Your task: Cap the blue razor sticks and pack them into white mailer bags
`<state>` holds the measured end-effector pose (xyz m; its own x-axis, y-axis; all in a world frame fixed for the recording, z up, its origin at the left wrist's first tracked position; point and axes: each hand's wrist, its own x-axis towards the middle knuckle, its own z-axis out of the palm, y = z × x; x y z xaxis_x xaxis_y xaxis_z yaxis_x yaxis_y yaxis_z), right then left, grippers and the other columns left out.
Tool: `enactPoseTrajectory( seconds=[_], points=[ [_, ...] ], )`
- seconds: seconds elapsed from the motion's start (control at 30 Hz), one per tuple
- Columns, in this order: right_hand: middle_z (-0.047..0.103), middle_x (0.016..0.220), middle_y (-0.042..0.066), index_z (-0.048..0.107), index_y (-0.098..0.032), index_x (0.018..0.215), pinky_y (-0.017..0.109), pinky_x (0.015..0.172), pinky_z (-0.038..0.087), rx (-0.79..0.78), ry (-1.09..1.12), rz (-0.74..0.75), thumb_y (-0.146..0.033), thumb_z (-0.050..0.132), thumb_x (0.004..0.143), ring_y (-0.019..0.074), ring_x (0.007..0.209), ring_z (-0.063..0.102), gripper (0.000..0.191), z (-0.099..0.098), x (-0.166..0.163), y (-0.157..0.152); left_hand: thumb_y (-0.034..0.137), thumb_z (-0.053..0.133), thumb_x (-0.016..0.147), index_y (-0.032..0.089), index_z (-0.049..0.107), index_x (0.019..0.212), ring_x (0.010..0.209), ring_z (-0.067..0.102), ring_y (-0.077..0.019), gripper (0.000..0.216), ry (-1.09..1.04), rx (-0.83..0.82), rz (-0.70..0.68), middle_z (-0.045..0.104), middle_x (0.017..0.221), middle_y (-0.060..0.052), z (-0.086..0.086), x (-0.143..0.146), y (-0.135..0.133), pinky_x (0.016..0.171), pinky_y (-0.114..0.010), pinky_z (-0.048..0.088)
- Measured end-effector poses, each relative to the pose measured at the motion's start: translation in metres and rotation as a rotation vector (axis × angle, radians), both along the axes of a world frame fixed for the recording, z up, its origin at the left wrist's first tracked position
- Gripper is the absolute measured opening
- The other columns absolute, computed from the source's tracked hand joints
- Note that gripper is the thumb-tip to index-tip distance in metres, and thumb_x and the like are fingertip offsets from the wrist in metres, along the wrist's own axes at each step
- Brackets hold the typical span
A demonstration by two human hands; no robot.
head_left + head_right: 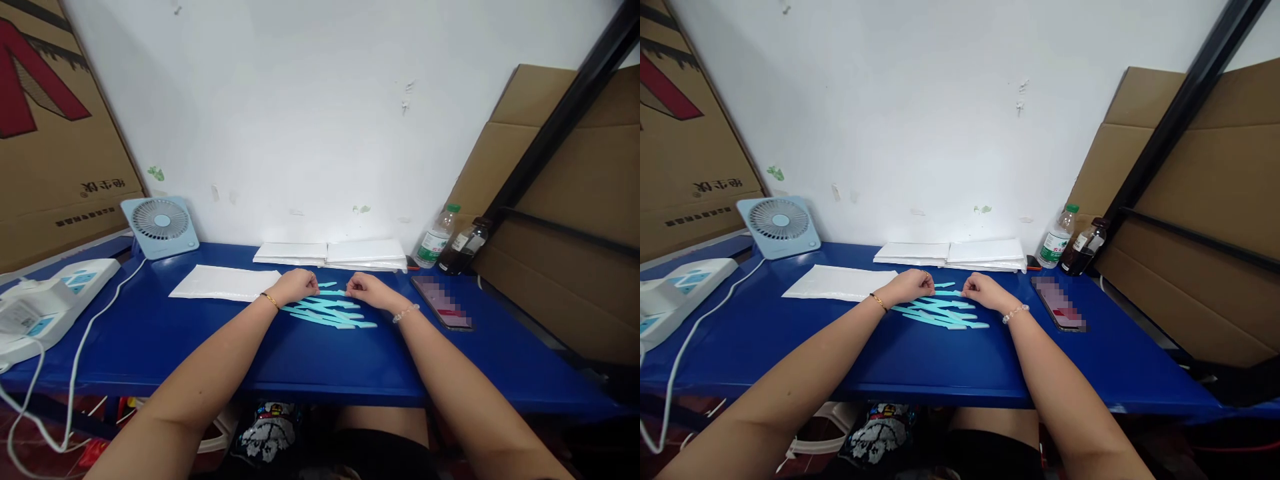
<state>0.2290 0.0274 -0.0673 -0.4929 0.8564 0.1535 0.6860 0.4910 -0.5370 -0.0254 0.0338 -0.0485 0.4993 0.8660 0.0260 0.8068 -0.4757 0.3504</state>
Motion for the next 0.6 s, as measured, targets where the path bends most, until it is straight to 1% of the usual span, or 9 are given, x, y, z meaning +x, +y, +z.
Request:
enactPoseTrajectory(
  seconds=[0.13,0.23,0.37,0.43,0.5,0.53,0.6],
  points=[
    [0.057,0.079,0.002,0.061,-0.017,0.078,0.027,0.061,0.042,0.005,0.007,-0.065,-0.035,0.059,0.079,0.0141,0.067,0.051,0.018,-0.001,0.005,0.001,0.038,0.06,0.075,0.022,0.067,0.079,0.073,0.062,-0.0172,0.018,-0.008,0.058,0.056,0.071,0.085,-0.001,-0.001,-0.006,0.002,0.056,-0.024,0.037],
    [0.058,0.081,0.003,0.062,-0.018,0.085,0.026,0.062,0.042,0.035,0.03,-0.06,-0.041,0.06,0.078,0.0144,0.068,0.051,0.024,-0.002,0.001,0.001,0.039,0.061,0.076,0.022,0.067,0.079,0.072,0.062,-0.0169,0.018,-0.029,0.071,0.062,0.07,0.083,-0.001,-0.003,-0.008,0.003,0.056,-0.024,0.036],
    [0.059,0.08,0.003,0.063,-0.018,0.08,0.027,0.063,0.041,0.072,-0.013,-0.034,-0.037,0.059,0.079,0.0149,0.069,0.052,0.019,-0.003,-0.003,0.001,0.038,0.06,0.077,0.021,0.067,0.078,0.072,0.061,-0.0164,0.018,-0.012,0.11,0.032,0.07,0.08,0.0,-0.005,-0.008,0.003,0.059,-0.025,0.036],
    [0.059,0.08,0.003,0.064,-0.018,0.08,0.028,0.064,0.041,0.091,-0.036,-0.078,-0.034,0.06,0.079,0.0155,0.069,0.052,0.017,-0.003,-0.001,0.002,0.036,0.059,0.078,0.021,0.066,0.077,0.074,0.062,-0.0166,0.017,0.011,0.135,0.036,0.069,0.08,0.0,-0.005,-0.01,0.004,0.062,-0.025,0.037],
    [0.06,0.085,0.004,0.065,-0.018,0.084,0.028,0.066,0.041,0.136,-0.021,-0.131,-0.036,0.062,0.077,0.016,0.071,0.052,0.019,0.0,0.002,0.001,0.036,0.059,0.078,0.021,0.066,0.08,0.077,0.062,-0.0167,0.017,-0.004,0.157,0.053,0.069,0.083,0.0,-0.006,-0.012,0.004,0.066,-0.025,0.039],
    [0.06,0.087,0.004,0.065,-0.018,0.086,0.028,0.066,0.041,0.143,-0.005,-0.127,-0.038,0.063,0.077,0.016,0.072,0.052,0.022,0.001,0.003,-0.001,0.037,0.059,0.078,0.021,0.066,0.083,0.079,0.062,-0.0166,0.018,-0.029,0.163,0.062,0.069,0.085,-0.001,-0.006,-0.012,0.004,0.067,-0.025,0.039],
    [0.058,0.087,0.004,0.066,-0.019,0.084,0.027,0.065,0.041,0.08,0.02,-0.036,-0.043,0.064,0.076,0.0151,0.071,0.051,0.026,0.005,0.002,-0.005,0.043,0.06,0.076,0.021,0.065,0.088,0.079,0.061,-0.0163,0.025,-0.094,0.154,0.053,0.068,0.087,-0.001,-0.006,-0.013,0.003,0.065,-0.024,0.039]
  ],
)
